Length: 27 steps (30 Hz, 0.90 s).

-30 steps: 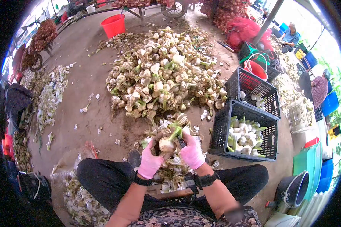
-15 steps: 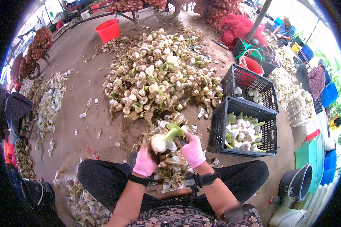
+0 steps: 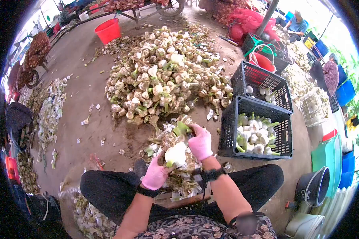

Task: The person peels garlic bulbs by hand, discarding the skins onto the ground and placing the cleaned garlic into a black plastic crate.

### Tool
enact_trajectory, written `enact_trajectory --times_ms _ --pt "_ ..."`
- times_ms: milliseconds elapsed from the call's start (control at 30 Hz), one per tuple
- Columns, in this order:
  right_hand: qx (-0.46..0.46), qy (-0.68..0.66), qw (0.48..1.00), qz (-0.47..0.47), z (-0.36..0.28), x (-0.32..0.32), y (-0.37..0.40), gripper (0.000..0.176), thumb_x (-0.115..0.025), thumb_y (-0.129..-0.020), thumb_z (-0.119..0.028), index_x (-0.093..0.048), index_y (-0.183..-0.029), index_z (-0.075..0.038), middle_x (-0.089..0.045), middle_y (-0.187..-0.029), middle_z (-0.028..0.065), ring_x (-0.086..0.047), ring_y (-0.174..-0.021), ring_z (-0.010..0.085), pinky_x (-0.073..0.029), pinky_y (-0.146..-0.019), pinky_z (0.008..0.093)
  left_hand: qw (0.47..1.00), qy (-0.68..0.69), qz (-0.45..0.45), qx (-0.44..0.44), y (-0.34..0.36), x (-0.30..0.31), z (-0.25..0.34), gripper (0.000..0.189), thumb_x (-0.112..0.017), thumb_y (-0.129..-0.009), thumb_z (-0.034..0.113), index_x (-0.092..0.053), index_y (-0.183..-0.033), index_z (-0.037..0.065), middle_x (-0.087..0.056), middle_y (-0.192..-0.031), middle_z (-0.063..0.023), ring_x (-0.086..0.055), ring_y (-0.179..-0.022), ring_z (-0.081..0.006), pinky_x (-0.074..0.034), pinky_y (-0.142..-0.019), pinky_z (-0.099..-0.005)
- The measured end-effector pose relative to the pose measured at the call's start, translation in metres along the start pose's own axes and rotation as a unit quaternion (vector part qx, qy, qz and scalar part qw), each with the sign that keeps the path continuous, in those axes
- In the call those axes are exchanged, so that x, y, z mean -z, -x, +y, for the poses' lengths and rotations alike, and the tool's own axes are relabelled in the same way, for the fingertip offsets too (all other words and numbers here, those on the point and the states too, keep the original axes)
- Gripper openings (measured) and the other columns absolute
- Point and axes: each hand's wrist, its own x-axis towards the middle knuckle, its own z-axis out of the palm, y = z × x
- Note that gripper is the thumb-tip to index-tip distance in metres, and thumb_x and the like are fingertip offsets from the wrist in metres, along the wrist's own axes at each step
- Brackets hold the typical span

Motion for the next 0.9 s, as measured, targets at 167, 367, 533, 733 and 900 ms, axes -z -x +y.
enact_trajectory --times_ms 167,367,533,733,900 --pt "0.03 -0.004 0.987 -0.156 0.012 0.015 0.006 0.037 -0.057 -0.075 0.001 -0.064 -0.111 -0.004 -0.061 -0.115 0.0168 -0.059 -0.107 0.0276 -0.045 -0.09 0.0315 0.999 0.006 -0.027 -0.029 0.0 -0.002 0.006 0.057 -0.072 -0.079 0.005 -0.043 -0.128 0.0 -0.053 -0.121 -0.0072 -0.054 -0.109 -0.0169 -0.047 -0.092 -0.0302" --pt "-0.132 -0.333 0.894 -0.269 -0.029 0.049 0.022 0.032 -0.066 -0.083 -0.005 -0.061 -0.113 0.002 -0.061 -0.115 0.0079 -0.056 -0.104 0.0139 -0.045 -0.091 0.0291 0.99 -0.129 -0.002 -0.048 -0.014 0.007 -0.008 0.057 -0.074 -0.079 0.014 -0.044 -0.126 0.002 -0.055 -0.119 -0.0074 -0.054 -0.11 -0.0169 -0.046 -0.094 -0.0315" --pt "-0.113 -0.283 0.932 -0.195 -0.021 0.026 0.035 0.022 -0.067 -0.079 0.002 -0.065 -0.101 0.002 -0.067 -0.097 0.0064 -0.06 -0.09 0.0118 -0.048 -0.083 0.0264 0.991 0.129 0.007 0.02 -0.007 -0.006 0.002 0.056 -0.063 -0.088 0.03 -0.041 -0.131 0.003 -0.056 -0.118 -0.0093 -0.056 -0.107 -0.0202 -0.046 -0.094 -0.0338" --pt "-0.021 -0.134 0.983 -0.121 -0.021 0.017 0.024 0.03 -0.056 -0.066 0.01 -0.065 -0.093 0.0 -0.066 -0.083 0.0149 -0.065 -0.079 0.0236 -0.05 -0.072 0.031 0.998 0.006 -0.043 0.036 0.002 -0.003 -0.007 0.044 -0.054 -0.092 0.021 -0.044 -0.13 0.001 -0.056 -0.12 -0.0096 -0.056 -0.109 -0.0195 -0.043 -0.096 -0.0335" --pt "0.013 0.004 0.987 -0.16 0.007 -0.007 0.022 0.022 -0.069 -0.068 -0.004 -0.066 -0.089 -0.001 -0.065 -0.082 0.0134 -0.063 -0.076 0.021 -0.049 -0.069 0.03 0.953 0.26 -0.031 0.156 -0.001 0.007 -0.007 0.044 -0.053 -0.092 0.026 -0.047 -0.128 0.001 -0.057 -0.121 -0.0095 -0.056 -0.11 -0.0205 -0.043 -0.097 -0.035"
